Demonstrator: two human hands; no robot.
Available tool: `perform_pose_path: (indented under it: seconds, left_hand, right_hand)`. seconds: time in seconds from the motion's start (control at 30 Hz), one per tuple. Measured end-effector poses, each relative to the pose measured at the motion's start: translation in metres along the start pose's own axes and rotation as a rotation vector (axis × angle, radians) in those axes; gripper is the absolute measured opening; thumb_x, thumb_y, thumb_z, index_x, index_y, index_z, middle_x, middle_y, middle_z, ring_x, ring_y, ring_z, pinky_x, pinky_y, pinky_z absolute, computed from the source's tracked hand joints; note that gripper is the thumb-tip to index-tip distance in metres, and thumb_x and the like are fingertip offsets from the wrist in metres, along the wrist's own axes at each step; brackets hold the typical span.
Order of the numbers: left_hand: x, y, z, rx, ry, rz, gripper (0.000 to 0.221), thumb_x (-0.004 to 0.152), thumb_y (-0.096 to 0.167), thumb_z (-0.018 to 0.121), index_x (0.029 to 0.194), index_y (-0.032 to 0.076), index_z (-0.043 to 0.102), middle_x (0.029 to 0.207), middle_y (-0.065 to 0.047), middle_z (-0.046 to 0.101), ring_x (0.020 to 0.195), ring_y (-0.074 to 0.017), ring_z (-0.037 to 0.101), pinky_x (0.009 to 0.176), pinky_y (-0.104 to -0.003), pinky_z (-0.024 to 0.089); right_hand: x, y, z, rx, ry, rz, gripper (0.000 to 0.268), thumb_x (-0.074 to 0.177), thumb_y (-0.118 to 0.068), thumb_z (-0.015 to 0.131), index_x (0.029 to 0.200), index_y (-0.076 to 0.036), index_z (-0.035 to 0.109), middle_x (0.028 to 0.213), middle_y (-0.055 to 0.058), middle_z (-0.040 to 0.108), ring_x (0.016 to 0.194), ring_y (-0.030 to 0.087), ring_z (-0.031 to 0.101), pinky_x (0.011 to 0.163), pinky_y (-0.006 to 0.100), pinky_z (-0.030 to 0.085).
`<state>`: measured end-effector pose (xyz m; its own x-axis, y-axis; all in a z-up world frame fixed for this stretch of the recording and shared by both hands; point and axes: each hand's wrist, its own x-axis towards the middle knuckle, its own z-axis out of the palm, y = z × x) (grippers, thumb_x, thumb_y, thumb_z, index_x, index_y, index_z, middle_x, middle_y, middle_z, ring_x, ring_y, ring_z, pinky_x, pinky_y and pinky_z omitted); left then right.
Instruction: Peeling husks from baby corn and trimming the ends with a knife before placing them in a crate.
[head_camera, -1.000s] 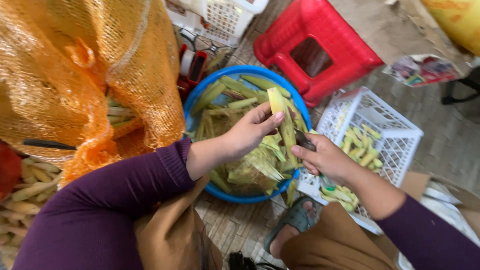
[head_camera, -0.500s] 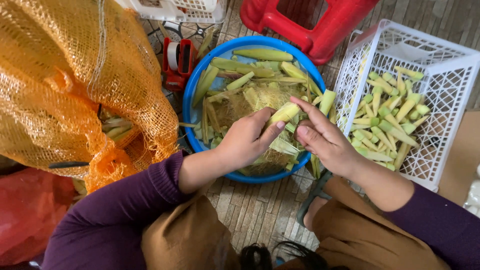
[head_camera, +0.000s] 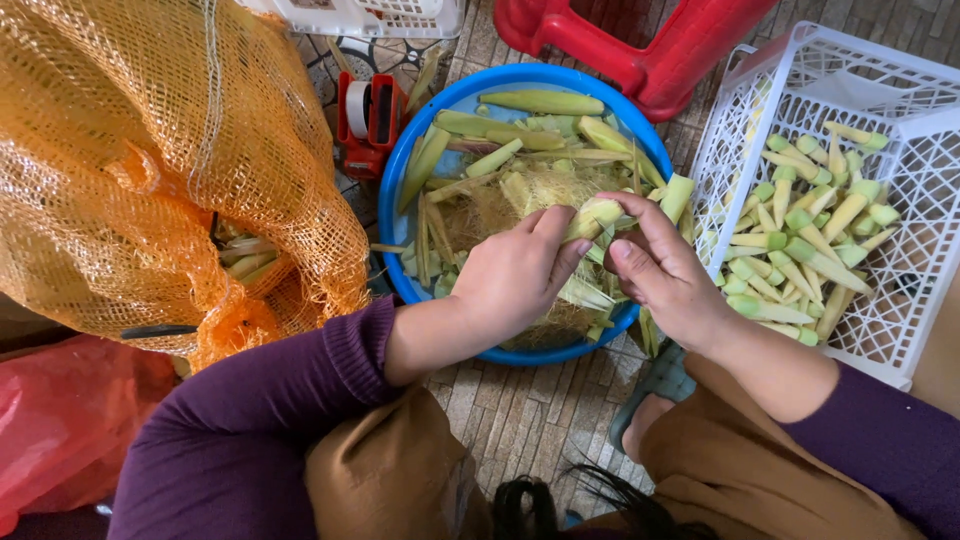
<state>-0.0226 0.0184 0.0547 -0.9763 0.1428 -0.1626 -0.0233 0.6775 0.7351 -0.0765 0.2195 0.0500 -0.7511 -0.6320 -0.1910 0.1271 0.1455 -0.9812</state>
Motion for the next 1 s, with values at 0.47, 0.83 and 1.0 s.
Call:
perform_pose_path:
  seconds: [0.47,0.83,1.0]
  left_hand:
    - [-0.003,-0.022,0.004,-0.159,-0.071,-0.081,0.049,0.107,0.040,0.037,0.131,0.000,0.050,0.102,-0.026,0.066,0.088,-0.0541,0.071,0.072,-0.063,0.059]
    - [-0.025,-0.046,0.010,-0.513,-0.145,0.002,0.038,0.107,0.038,0.043,0.111,0.002,0.056,0.079,-0.023,0.062,0.075,-0.0452,0.066,0.066,-0.054,0.052]
    - [-0.032,-0.056,0.002,-1.123,-0.018,-0.178,0.040,0.108,0.020,0.040,0.136,-0.007,0.050,0.109,-0.014,0.059,0.095,-0.0178,0.060,0.078,-0.028,0.054]
  right_hand:
    - [0.016,0.005,0.006,0.025,-0.048,0.119,0.036,0.105,-0.012,0.047,0.141,-0.012,0.049,0.061,-0.003,0.039,0.040,0.005,0.036,0.036,0.019,0.032]
    - [0.025,0.049,-0.001,0.267,-0.022,0.288,0.014,0.108,-0.020,0.049,0.120,-0.016,0.051,0.074,0.005,0.050,0.044,0.011,0.043,0.031,0.022,0.036]
    - [0.033,0.036,0.005,0.142,-0.005,0.522,0.082,0.103,-0.052,0.053,0.159,-0.004,0.016,0.080,0.015,0.056,0.040,0.009,0.039,0.023,0.025,0.034]
